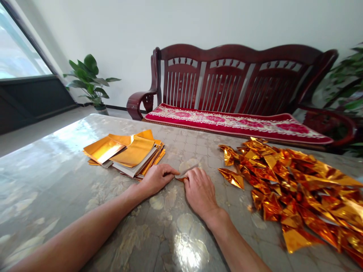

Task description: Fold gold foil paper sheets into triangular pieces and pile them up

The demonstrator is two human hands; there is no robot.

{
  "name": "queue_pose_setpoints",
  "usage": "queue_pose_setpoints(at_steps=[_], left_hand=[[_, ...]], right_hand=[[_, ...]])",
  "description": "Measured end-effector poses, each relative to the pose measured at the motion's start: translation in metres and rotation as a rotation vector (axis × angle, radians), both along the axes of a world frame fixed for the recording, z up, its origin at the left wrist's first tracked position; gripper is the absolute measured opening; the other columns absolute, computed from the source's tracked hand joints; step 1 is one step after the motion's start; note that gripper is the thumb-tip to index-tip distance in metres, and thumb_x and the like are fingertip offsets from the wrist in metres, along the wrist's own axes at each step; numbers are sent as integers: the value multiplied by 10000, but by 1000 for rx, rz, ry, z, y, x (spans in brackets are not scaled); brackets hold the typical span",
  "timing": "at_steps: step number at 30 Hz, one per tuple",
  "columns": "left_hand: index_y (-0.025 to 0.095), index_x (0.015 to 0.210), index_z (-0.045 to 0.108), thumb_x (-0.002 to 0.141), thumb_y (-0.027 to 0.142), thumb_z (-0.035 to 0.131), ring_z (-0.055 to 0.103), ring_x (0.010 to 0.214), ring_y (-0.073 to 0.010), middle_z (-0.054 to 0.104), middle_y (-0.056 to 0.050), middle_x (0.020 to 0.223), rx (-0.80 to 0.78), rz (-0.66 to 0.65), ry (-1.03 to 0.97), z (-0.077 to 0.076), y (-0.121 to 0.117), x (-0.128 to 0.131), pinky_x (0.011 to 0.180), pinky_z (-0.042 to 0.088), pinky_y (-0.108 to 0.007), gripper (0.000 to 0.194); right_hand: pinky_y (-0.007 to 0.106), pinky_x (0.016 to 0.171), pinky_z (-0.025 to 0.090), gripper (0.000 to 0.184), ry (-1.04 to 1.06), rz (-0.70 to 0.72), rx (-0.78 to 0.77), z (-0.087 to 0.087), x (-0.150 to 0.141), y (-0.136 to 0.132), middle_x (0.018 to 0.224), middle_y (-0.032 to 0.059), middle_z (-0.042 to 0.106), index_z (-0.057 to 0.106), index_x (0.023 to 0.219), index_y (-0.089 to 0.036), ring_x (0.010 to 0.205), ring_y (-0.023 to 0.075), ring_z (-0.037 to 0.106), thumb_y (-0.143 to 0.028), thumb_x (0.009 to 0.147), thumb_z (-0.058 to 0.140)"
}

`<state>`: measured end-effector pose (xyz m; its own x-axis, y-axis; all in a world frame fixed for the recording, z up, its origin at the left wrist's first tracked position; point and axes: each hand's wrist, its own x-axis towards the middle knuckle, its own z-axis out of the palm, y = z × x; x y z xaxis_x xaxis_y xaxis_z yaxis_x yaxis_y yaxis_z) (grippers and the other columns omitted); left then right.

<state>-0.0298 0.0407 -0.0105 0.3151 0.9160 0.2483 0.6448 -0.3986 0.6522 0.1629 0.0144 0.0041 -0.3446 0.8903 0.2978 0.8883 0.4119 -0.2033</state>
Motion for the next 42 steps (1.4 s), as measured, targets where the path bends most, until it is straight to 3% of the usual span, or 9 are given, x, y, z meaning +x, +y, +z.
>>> queue_pose_setpoints(at_steps=[12,26,42], left_hand=[[236,958,772,866,196,618,687,896,-170,764,-7,925,19,-24,28,4,2,1,829,492,-262,184],[208,847,738,822,83,557,617,892,-175,676,-26,850,134,-115,76,7,-1,-4,839,466,-270,222],[209,831,729,868,154,578,615,915,-167,686,-18,865,62,-138,100,18,-2,-4,859,460,-261,165]], right_hand=[[334,787,372,106,-20,-38,-10,1,-2,1,926,47,598,556,861,-212,912,224,524,-188,933,483],[320,800,367,102,-76,-55,-28,2,-5,3,949,57,599,571,869,-201,937,218,517,-184,927,488],[330,774,361,100,-89,-67,-9,5,-9,2,944,67,601,582,848,-210,920,223,504,-156,881,505]])
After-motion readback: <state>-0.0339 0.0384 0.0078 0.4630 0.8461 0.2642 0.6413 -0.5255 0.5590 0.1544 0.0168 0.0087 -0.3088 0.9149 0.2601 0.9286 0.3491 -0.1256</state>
